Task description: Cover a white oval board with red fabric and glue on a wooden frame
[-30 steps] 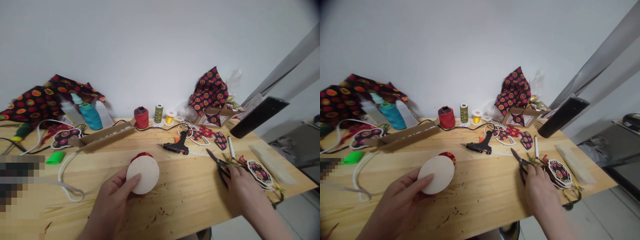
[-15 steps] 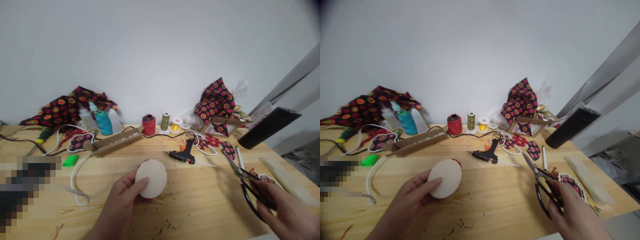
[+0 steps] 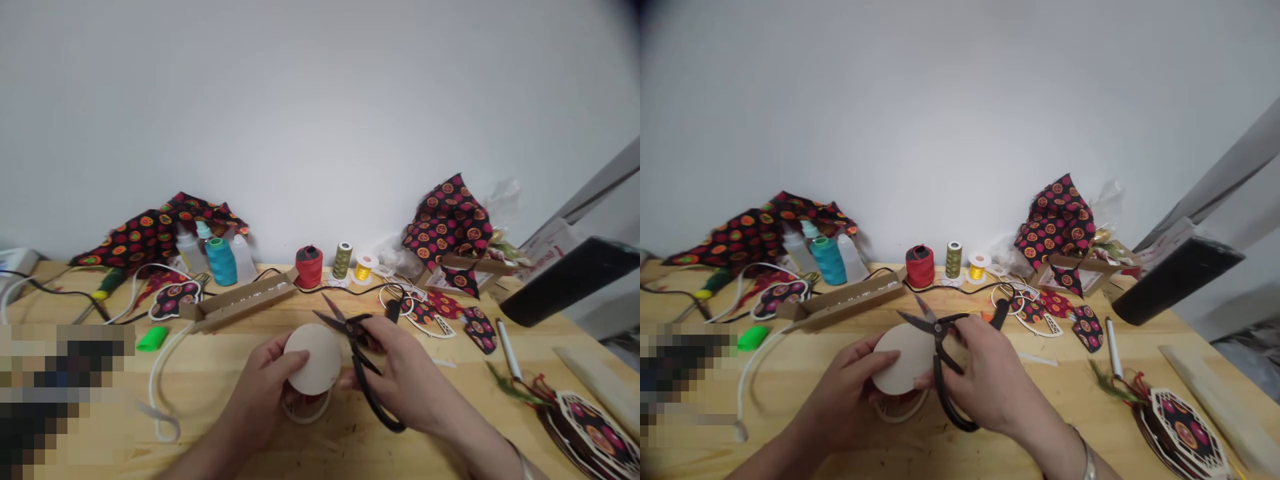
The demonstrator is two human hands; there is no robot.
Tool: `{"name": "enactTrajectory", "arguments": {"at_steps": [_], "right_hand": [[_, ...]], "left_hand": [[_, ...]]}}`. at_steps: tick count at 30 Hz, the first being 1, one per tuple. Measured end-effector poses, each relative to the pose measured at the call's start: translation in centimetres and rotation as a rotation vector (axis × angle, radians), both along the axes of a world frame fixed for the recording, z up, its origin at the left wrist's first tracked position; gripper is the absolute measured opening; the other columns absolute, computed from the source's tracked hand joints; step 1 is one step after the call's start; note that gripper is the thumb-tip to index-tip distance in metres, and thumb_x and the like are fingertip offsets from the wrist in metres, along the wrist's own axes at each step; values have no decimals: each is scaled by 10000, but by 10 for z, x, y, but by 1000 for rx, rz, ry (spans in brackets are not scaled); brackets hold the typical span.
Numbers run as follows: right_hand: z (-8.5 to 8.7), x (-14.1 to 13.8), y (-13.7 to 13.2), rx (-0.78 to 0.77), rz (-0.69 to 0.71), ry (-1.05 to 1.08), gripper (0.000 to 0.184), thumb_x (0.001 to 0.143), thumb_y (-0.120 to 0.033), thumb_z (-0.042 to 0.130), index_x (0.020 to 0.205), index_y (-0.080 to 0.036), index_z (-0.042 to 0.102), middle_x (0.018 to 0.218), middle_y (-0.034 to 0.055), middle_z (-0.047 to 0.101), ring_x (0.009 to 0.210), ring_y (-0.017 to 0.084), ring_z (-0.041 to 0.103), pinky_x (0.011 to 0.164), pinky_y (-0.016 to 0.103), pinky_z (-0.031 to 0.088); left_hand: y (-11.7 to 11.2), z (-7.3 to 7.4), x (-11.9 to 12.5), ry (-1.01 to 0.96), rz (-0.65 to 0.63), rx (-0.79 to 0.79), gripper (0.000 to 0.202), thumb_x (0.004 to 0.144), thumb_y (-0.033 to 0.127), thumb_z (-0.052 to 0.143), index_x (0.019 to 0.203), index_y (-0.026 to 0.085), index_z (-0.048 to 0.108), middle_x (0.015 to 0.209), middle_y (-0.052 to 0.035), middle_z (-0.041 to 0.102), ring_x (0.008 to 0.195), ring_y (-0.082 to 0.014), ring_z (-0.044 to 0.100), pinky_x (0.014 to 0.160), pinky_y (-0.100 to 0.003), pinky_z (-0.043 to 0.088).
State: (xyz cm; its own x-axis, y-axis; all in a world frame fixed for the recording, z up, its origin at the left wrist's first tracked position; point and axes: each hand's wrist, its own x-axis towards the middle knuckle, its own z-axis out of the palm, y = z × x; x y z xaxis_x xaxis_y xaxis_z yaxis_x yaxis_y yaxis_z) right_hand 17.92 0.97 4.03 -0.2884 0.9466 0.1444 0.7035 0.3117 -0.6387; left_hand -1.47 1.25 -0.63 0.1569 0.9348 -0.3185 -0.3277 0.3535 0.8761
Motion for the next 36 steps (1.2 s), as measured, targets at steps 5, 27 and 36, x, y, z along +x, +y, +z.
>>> {"name": "enactTrajectory", "arguments": {"at_steps": [5, 27, 36], "right_hand": [[-18, -6, -1, 59, -2, -123, 202, 722, -254, 641, 907, -206, 577, 947, 55, 599, 880, 220, 547, 754, 326, 427], [-34, 17, -2, 344, 83, -386, 263, 636, -201, 735, 852, -176, 588, 771, 36, 623, 678, 203, 578, 555, 286, 404], [-33, 25, 0, 462, 169, -436, 300, 612, -247, 789, 804, -173, 570, 724, 21, 620, 637, 194, 578, 518, 281, 368]], "left_hand": [[-3, 5, -3, -52, 46, -33, 368, 657, 207, 687, 1018, 135, 688, 689, -36, 710, 564, -160, 611, 504, -233, 480], [-13, 6, -6, -45, 6, -91, 501, 591, 172, 701, 1090, 166, 659, 728, -34, 706, 558, -153, 590, 584, -276, 497], [-13, 12, -11, -58, -39, -52, 473, 552, 169, 691, 1024, 158, 704, 660, -40, 707, 510, -161, 593, 475, -230, 453]]}}
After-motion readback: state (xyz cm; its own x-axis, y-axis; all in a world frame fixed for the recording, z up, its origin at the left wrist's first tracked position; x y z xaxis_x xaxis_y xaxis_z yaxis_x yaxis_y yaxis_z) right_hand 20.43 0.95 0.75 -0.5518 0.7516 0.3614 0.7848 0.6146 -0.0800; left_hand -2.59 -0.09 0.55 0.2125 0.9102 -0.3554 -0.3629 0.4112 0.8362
